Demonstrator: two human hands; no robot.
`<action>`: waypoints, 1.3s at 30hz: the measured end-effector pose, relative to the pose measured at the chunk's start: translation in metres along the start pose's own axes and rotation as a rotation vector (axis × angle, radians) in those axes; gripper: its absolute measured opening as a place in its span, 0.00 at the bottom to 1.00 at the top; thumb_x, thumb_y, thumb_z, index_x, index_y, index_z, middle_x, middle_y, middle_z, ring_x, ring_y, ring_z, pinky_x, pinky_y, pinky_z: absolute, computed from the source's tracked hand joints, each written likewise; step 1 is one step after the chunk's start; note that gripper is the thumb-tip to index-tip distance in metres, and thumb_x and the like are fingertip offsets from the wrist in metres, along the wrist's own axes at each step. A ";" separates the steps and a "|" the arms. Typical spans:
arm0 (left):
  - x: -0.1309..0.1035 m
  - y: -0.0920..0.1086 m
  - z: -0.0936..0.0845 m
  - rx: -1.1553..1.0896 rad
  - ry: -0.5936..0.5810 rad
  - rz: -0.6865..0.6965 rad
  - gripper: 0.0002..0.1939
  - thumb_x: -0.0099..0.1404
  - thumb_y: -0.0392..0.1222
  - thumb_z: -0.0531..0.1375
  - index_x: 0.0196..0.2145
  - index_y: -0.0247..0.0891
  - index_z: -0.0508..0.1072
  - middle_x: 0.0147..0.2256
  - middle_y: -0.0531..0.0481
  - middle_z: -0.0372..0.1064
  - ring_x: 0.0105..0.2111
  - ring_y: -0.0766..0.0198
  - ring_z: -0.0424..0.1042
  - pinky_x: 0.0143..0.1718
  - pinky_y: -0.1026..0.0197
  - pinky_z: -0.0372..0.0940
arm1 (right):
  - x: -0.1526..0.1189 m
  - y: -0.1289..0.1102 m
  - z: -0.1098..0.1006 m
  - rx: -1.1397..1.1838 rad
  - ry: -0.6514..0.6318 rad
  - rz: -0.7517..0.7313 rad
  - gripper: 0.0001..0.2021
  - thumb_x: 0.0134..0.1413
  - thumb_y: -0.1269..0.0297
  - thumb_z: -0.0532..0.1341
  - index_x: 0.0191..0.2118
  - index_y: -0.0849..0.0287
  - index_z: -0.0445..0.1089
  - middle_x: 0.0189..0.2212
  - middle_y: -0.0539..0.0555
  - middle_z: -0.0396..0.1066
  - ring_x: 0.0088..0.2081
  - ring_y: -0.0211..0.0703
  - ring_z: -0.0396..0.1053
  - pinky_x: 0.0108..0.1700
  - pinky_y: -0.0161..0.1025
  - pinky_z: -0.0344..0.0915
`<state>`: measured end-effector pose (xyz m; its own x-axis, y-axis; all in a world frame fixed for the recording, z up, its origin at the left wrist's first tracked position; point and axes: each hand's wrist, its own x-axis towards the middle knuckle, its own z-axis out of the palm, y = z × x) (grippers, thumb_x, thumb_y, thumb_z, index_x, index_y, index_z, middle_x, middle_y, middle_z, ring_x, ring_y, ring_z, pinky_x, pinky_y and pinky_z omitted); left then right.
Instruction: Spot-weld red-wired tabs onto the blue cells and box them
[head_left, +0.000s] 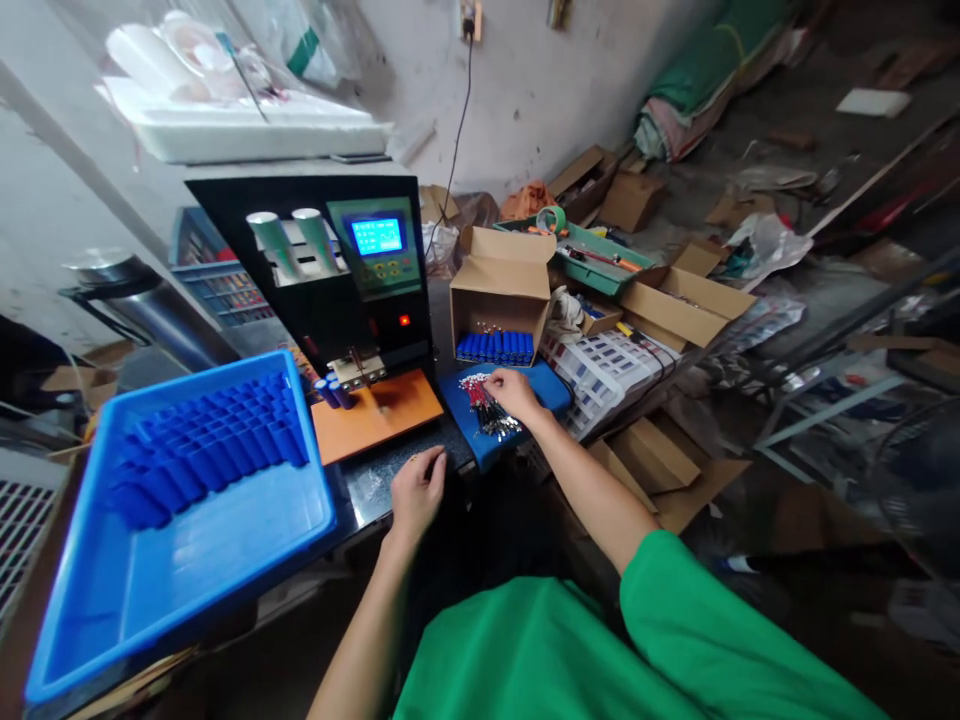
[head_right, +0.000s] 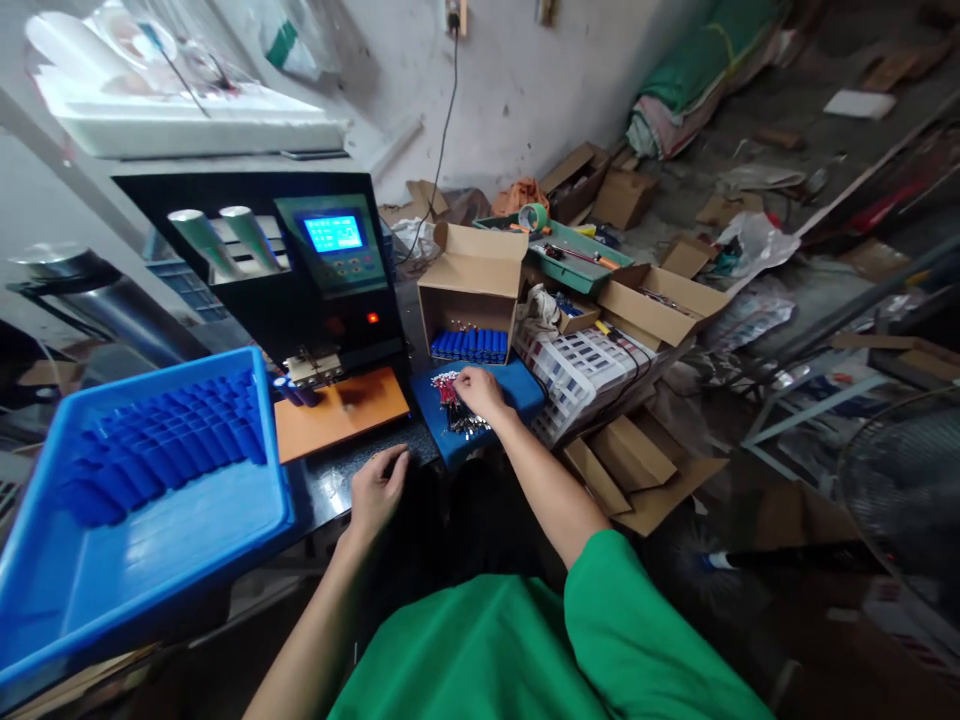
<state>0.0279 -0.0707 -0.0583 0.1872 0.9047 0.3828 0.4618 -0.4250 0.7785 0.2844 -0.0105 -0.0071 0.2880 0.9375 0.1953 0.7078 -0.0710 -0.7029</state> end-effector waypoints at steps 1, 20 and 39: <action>0.000 0.000 0.000 -0.007 -0.012 -0.008 0.15 0.68 0.52 0.57 0.42 0.43 0.79 0.41 0.46 0.80 0.41 0.55 0.79 0.43 0.55 0.73 | 0.000 -0.008 0.003 -0.059 -0.027 -0.022 0.06 0.56 0.67 0.60 0.31 0.57 0.75 0.31 0.52 0.78 0.36 0.43 0.73 0.39 0.36 0.64; -0.002 -0.003 -0.007 -0.148 -0.097 -0.056 0.14 0.68 0.51 0.57 0.43 0.42 0.79 0.42 0.47 0.80 0.42 0.56 0.79 0.43 0.56 0.73 | 0.019 -0.006 0.017 0.252 0.109 0.114 0.08 0.48 0.62 0.62 0.24 0.60 0.72 0.23 0.49 0.72 0.30 0.40 0.68 0.36 0.35 0.64; 0.003 -0.004 -0.011 -0.219 -0.068 -0.093 0.17 0.66 0.54 0.59 0.42 0.41 0.79 0.43 0.46 0.80 0.44 0.54 0.79 0.49 0.52 0.73 | 0.029 -0.057 -0.028 0.895 0.437 0.000 0.13 0.51 0.53 0.65 0.30 0.57 0.68 0.20 0.43 0.60 0.20 0.29 0.57 0.21 0.29 0.55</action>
<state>0.0169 -0.0669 -0.0553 0.2141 0.9369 0.2763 0.2818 -0.3301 0.9009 0.2709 0.0115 0.0576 0.6275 0.7169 0.3037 0.0126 0.3806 -0.9246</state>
